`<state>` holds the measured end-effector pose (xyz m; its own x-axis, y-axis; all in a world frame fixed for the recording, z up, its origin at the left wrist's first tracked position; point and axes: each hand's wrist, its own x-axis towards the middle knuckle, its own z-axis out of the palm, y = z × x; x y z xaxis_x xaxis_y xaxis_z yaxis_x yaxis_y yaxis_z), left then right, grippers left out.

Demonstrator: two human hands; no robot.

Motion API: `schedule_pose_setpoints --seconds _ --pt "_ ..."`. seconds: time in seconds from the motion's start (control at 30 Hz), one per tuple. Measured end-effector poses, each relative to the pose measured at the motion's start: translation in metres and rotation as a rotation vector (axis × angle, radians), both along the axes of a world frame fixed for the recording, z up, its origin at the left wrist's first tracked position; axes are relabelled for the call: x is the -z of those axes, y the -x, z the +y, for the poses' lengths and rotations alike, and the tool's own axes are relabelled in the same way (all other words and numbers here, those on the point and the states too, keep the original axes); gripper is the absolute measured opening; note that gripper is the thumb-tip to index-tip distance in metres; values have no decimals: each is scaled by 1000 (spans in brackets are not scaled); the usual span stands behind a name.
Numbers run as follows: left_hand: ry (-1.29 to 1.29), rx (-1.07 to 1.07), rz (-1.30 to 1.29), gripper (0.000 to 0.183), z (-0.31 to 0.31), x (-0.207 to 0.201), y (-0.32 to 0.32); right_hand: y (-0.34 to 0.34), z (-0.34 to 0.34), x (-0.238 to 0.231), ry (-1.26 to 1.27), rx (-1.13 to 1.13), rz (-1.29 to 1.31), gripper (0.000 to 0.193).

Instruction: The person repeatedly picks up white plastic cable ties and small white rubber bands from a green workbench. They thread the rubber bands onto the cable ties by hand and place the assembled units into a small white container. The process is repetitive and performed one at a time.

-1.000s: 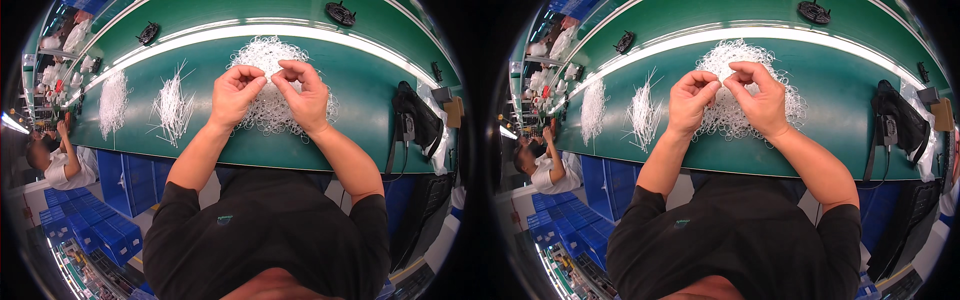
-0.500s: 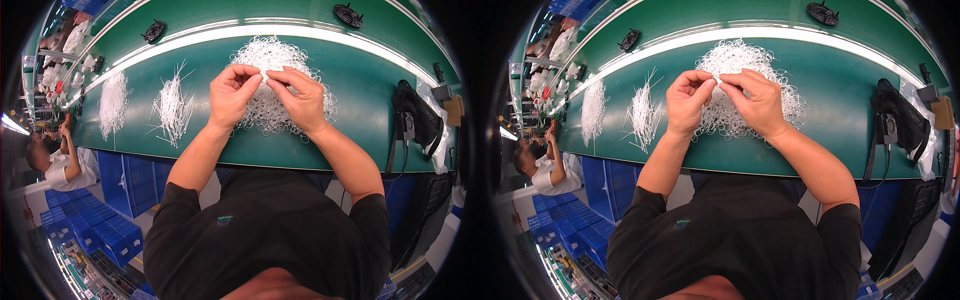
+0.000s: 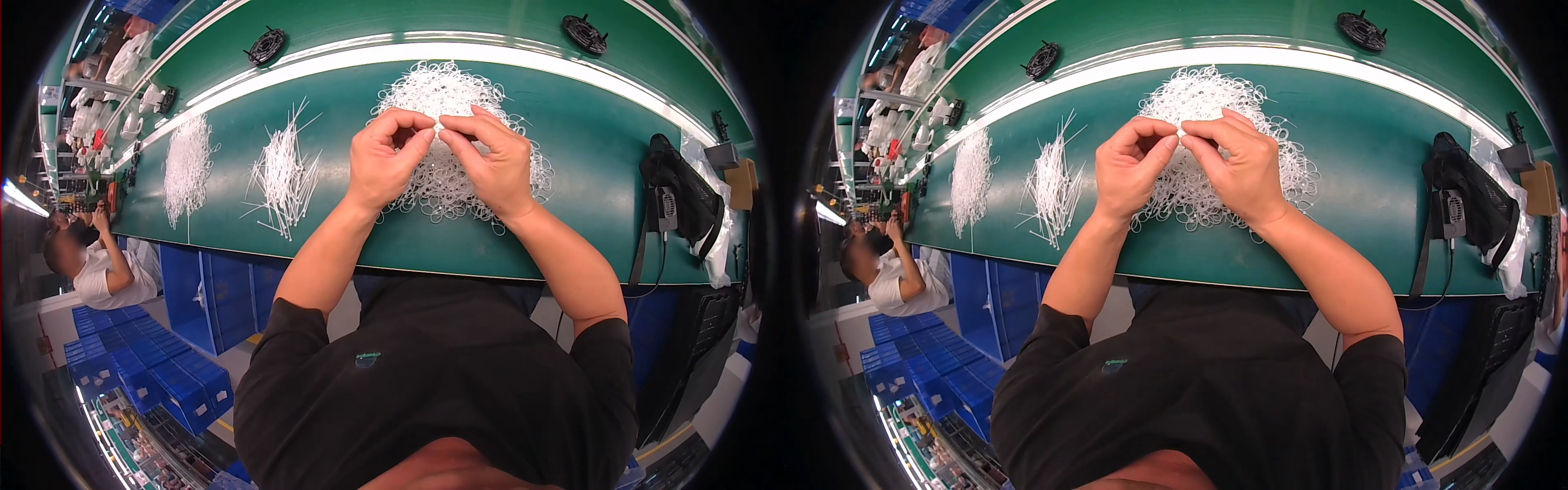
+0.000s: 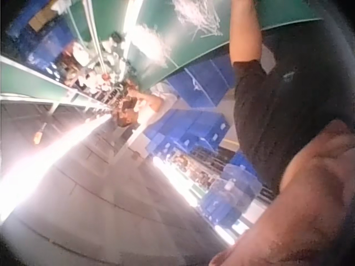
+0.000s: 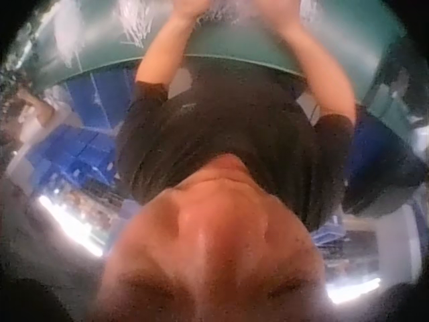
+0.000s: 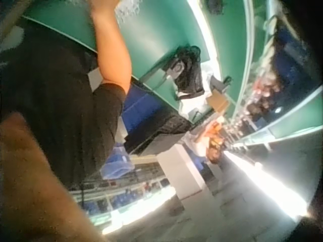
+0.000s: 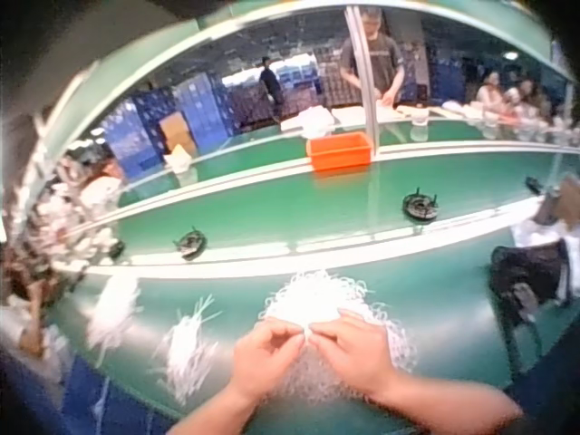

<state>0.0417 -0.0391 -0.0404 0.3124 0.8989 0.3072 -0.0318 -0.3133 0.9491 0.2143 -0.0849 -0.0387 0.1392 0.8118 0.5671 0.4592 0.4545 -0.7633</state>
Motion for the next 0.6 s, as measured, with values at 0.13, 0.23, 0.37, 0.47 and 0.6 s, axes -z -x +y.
schedule_pose_setpoints --seconds 0.13,0.23,0.37,0.47,0.6 --pt "-117 38 47 9 4 5 -1 2 -1 3 7 17 59 18" --pt "-154 91 202 12 6 -3 3 3 0 3 24 15 113 19" --pt "-140 74 203 10 5 -3 3 2 0 1 32 2 70 12" --pt "-149 57 248 9 6 -5 7 -1 0 1 36 -5 -23 9" --pt "-257 -65 451 10 24 -19 26 -2 1 -4 -2 77 -126 9"
